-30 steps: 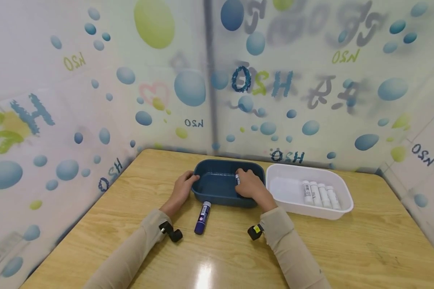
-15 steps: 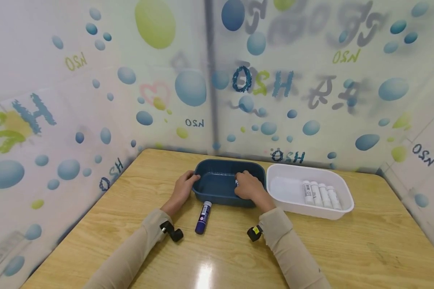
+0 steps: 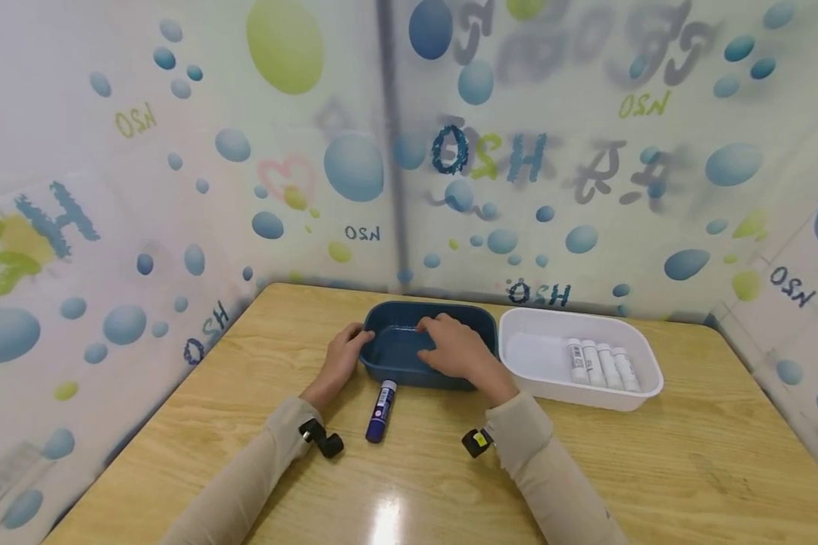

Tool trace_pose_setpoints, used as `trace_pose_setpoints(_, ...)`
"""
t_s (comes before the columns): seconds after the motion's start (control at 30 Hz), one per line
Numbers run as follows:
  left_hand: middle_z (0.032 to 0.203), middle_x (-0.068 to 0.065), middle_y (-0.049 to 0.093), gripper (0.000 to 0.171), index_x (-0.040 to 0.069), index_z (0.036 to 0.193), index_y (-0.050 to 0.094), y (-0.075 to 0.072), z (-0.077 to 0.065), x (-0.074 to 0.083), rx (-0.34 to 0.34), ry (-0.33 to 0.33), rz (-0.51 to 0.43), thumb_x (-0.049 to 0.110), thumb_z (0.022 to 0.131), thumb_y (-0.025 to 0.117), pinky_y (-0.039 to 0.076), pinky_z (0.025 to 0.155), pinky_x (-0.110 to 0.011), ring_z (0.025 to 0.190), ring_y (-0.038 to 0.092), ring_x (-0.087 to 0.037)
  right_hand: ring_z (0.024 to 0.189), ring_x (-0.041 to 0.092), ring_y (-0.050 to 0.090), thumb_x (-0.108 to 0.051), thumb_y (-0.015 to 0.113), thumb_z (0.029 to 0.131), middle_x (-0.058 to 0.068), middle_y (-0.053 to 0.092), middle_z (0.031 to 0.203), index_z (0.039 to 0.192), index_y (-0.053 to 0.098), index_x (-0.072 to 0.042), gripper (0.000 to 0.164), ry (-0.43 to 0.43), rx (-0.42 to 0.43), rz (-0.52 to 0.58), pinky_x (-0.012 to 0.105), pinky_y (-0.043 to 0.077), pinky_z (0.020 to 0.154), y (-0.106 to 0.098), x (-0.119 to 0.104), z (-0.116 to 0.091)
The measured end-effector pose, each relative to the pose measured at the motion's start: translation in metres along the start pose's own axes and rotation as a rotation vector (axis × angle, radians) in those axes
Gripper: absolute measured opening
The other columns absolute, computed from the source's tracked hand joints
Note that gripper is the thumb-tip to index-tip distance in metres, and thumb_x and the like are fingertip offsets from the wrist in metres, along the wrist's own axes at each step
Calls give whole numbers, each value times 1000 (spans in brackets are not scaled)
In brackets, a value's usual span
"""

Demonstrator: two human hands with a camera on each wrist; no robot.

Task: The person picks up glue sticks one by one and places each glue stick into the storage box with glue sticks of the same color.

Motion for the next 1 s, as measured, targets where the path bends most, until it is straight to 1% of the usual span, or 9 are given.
trace_pose_setpoints(0.1, 128, -14, 69, 42, 6, 129, 67, 0, -1, -1, 1, -1, -2, 35, 101, 56, 49, 107, -50, 120, 63, -31, 101, 23, 71, -25, 69, 100, 9, 74, 118, 130, 67, -13, 32, -118, -28, 30, 39, 59, 83, -2, -25, -7)
trace_pose_setpoints(0.2, 126, -14, 69, 41, 7, 128, 68, 1, -1, -2, -3, -5, -4, 35, 100, 56, 50, 106, -50, 118, 64, -30, 84, 13, 71, -25, 68, 100, 3, 77, 105, 124, 69, -16, 25, -182, -44, 53, 30, 57, 71, -2, -44, -13)
trace_pose_setpoints(0.3, 125, -13, 70, 42, 7, 128, 67, 1, 0, -3, -1, -6, -9, 36, 100, 56, 50, 105, -49, 117, 64, -30, 77, 7, 66, -24, 68, 100, 0, 76, 97, 121, 70, -16, 22, -197, -64, 71, 27, 54, 69, 0, -55, -17)
trace_pose_setpoints(0.37, 125, -14, 70, 42, 7, 128, 67, 0, 1, -2, 3, -3, -9, 36, 100, 56, 50, 105, -49, 116, 64, -30, 74, 6, 65, -23, 68, 101, -1, 75, 93, 120, 70, -14, 22, -212, -100, 86, 28, 54, 68, 5, -61, -19)
trace_pose_setpoints(0.5, 126, -15, 69, 43, 6, 129, 67, 0, 1, -2, 6, -1, 10, 37, 100, 56, 50, 104, -50, 117, 65, -32, 69, 7, 63, -22, 66, 101, -1, 75, 88, 121, 71, -14, 22, -233, -184, 118, 27, 54, 67, 18, -71, -22)
trace_pose_setpoints(0.6, 128, -15, 69, 44, 6, 130, 66, 0, 0, -2, 1, -7, 21, 37, 101, 56, 51, 104, -51, 118, 64, -33, 72, 5, 65, -23, 65, 102, -1, 76, 93, 123, 71, -16, 23, -239, -210, 122, 25, 54, 68, 27, -75, -23)
trace_pose_setpoints(0.8, 128, -15, 69, 43, 7, 130, 66, 0, -1, 1, 2, -4, 26, 37, 101, 56, 51, 104, -51, 118, 64, -33, 82, 6, 70, -26, 64, 102, 0, 78, 100, 129, 69, -15, 29, -238, -246, 138, 25, 56, 72, 40, -80, -23)
trace_pose_setpoints(0.9, 127, -14, 69, 42, 7, 129, 67, -1, -1, 2, 4, -3, 20, 37, 101, 56, 51, 104, -51, 118, 64, -33, 84, 5, 70, -28, 64, 102, -2, 77, 99, 129, 69, -16, 30, -228, -272, 138, 25, 55, 73, 46, -80, -23)
trace_pose_setpoints(1.0, 128, -14, 69, 42, 8, 129, 68, -1, 0, 1, 3, -5, 15, 36, 101, 56, 50, 105, -51, 119, 64, -32, 79, 4, 67, -29, 65, 101, -4, 75, 94, 129, 69, -17, 30, -228, -292, 127, 25, 54, 71, 51, -82, -22)
Point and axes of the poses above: each hand's wrist, its own z-axis towards the middle knuckle, its own y-axis out of the palm, x = y × z, the point moved 6 cm from there along z, towards the middle knuckle
